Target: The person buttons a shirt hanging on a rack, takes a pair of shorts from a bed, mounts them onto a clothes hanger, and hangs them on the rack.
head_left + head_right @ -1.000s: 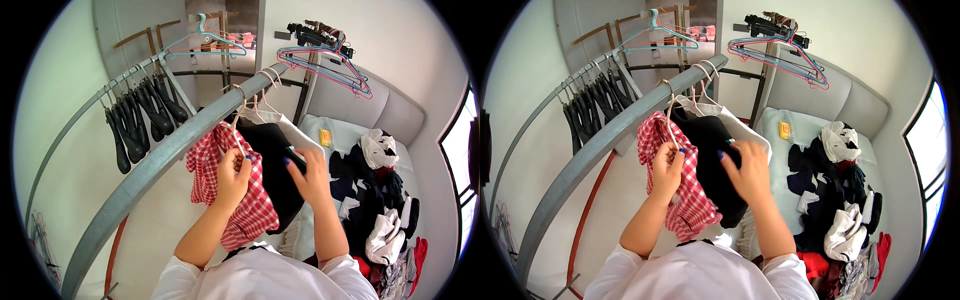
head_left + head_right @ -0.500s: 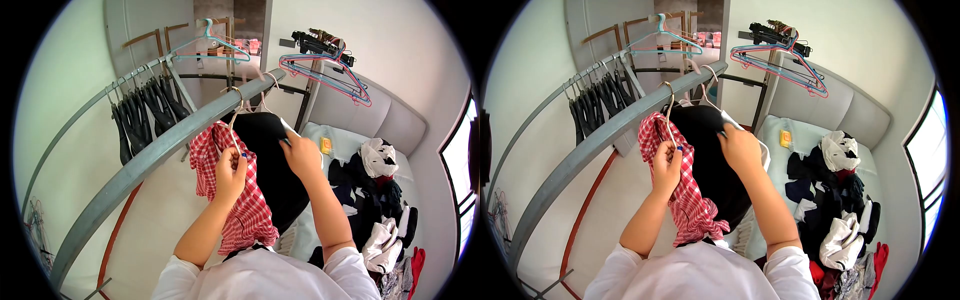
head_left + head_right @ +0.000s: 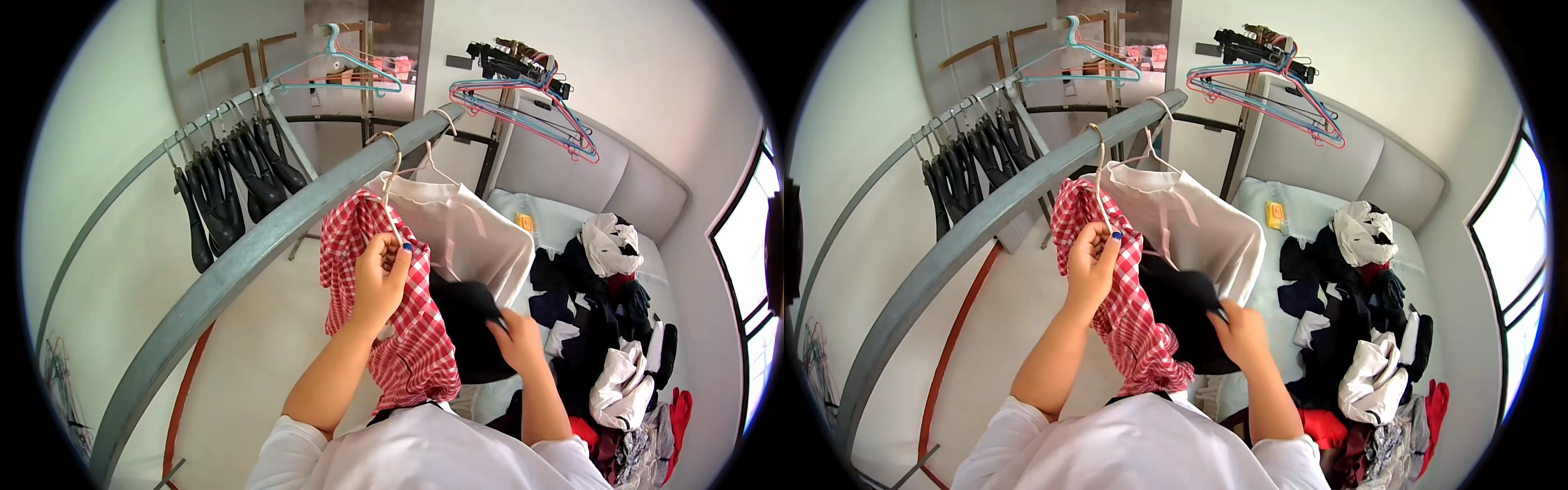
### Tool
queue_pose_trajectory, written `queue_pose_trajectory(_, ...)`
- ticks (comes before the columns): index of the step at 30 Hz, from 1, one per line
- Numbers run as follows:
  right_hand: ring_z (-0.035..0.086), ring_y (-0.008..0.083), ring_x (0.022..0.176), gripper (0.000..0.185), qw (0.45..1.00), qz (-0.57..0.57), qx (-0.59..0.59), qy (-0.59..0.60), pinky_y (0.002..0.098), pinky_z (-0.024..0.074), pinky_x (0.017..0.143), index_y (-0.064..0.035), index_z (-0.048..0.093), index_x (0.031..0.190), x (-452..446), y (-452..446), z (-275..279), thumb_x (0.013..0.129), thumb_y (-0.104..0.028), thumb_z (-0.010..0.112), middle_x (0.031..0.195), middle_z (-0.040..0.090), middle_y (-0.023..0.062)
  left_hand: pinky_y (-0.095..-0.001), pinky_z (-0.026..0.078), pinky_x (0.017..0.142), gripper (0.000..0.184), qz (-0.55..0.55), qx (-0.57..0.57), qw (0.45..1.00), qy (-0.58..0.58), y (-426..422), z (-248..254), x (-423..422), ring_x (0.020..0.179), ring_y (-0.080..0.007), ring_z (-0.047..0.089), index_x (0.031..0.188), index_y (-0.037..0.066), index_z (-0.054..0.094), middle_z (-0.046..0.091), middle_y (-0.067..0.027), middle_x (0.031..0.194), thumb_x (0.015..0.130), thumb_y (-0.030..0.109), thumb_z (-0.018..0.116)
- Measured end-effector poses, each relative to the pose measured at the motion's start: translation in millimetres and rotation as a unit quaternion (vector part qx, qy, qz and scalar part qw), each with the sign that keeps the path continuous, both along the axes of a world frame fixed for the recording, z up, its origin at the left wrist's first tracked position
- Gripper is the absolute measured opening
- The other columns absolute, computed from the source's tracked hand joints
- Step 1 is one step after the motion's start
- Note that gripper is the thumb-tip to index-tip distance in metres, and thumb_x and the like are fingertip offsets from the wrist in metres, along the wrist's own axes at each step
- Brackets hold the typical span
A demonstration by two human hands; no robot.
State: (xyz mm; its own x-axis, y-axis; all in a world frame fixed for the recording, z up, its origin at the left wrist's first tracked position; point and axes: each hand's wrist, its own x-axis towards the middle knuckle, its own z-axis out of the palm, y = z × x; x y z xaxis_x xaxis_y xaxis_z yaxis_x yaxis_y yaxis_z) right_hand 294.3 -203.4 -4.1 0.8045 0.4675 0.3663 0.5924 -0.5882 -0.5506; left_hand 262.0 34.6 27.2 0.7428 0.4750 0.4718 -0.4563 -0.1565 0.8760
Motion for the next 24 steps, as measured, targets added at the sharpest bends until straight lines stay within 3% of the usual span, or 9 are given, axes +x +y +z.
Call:
queue_pose_trajectory(2,0.045,0.0172,0.047,0.013,0.995,-0.055,-0.014,0.084,0.0300,0.0356,0.047,0.0016,0.057,0.078,-23.4,-39.7,-7.0,0.075,-0.010,0.059,0.053,0.049,0.0128,-0.0171,0.037,0.052,0.009,-0.018,-0.013,1.000,-0.005,-1.0,-0.5,1.2,0.059,-0.0025,0.043,0.087,-0.001,0.050,0.050,0.0015,0.069,0.082,0.007,0.053)
queue_pose_trajectory(4,0.042,0.0178,0.044,0.014,0.983,-0.072,0.077,0.154,0.0302,0.0339,0.045,0.0006,0.055,0.075,-42.1,-79.3,-27.7,0.073,-0.012,0.061,0.051,0.045,0.0135,-0.0171,0.036,0.052,0.010,-0.030,-0.032,0.999,-0.016,-3.6,2.3,2.2,0.059,-0.0027,0.043,0.087,0.000,0.050,0.050,0.0017,0.070,0.082,0.007,0.054)
queue_pose_trajectory(7,0.039,0.0035,0.062,0.009,0.928,-0.093,0.241,0.269,0.0211,0.0338,0.052,0.0046,0.056,0.081,-84.3,-110.1,-8.5,0.077,-0.003,0.056,0.062,0.047,-0.0045,-0.0155,0.036,0.061,0.008,-0.044,-0.061,0.997,0.030,-8.9,12.7,-3.7,0.068,-0.0014,0.045,0.089,0.001,0.049,0.051,0.0018,0.078,0.083,0.005,0.052)
queue_pose_trajectory(12,0.053,0.0047,0.072,0.017,0.863,-0.167,0.364,0.307,0.0186,0.0403,0.066,0.0044,0.057,0.096,-134.9,-152.3,-8.8,0.083,-0.004,0.051,0.083,0.059,0.0000,-0.0182,0.036,0.063,0.022,0.092,-0.007,0.991,-0.096,-13.2,5.7,-4.8,0.069,-0.0059,0.039,0.096,0.002,0.046,0.042,0.0006,0.079,0.077,0.002,0.059)
queue_pose_trajectory(14,0.057,0.0089,0.079,0.020,0.768,-0.235,0.494,0.333,0.0210,0.0433,0.072,0.0032,0.056,0.100,-154.6,-150.2,-8.4,0.084,-0.006,0.049,0.090,0.062,0.0041,-0.0211,0.036,0.066,0.024,0.172,0.119,0.962,-0.177,-27.1,3.7,-23.7,0.067,-0.0102,0.037,0.093,0.002,0.043,0.039,-0.0023,0.081,0.074,-0.002,0.058)
queue_pose_trajectory(16,0.059,0.0152,0.088,0.025,0.748,-0.233,0.530,0.326,0.0255,0.0452,0.078,0.0025,0.052,0.108,-171.5,-150.2,-9.4,0.086,-0.007,0.045,0.101,0.060,0.0093,-0.0276,0.039,0.062,0.019,0.003,0.171,0.957,-0.235,-60.0,6.4,-46.9,0.066,-0.0128,0.040,0.085,0.002,0.043,0.044,-0.0062,0.081,0.072,-0.004,0.055)
queue_pose_trajectory(18,0.057,0.0181,0.093,0.029,0.683,-0.239,0.617,0.309,0.0281,0.0452,0.080,0.0018,0.047,0.114,-182.4,-129.0,9.5,0.086,-0.007,0.043,0.107,0.056,0.0108,-0.0291,0.043,0.064,0.023,-0.224,0.197,0.948,-0.112,-93.1,-1.8,-67.9,0.067,-0.0186,0.054,0.090,0.001,0.050,0.053,-0.0105,0.074,0.070,0.006,0.062)
queue_pose_trajectory(20,0.054,0.0202,0.100,0.033,0.676,-0.205,0.643,0.296,0.0303,0.0440,0.084,0.0010,0.042,0.119,-186.0,-113.9,15.3,0.087,-0.008,0.042,0.113,0.053,0.0111,-0.0301,0.044,0.070,0.034,-0.407,0.249,0.879,0.027,-129.7,-11.3,-75.4,0.077,-0.0214,0.056,0.095,0.000,0.050,0.055,-0.0121,0.082,0.070,0.016,0.067)
queue_pose_trajectory(24,0.052,0.0155,0.097,0.031,0.698,-0.243,0.658,0.145,0.0270,0.0398,0.085,-0.0022,0.043,0.117,-169.2,-87.6,7.0,0.086,-0.009,0.045,0.109,0.053,0.0068,-0.0352,0.042,0.080,0.053,-0.534,0.261,0.804,-0.006,-167.8,-33.5,-92.5,0.092,-0.0301,0.053,0.105,-0.002,0.046,0.052,-0.0167,0.098,0.071,0.034,0.065)
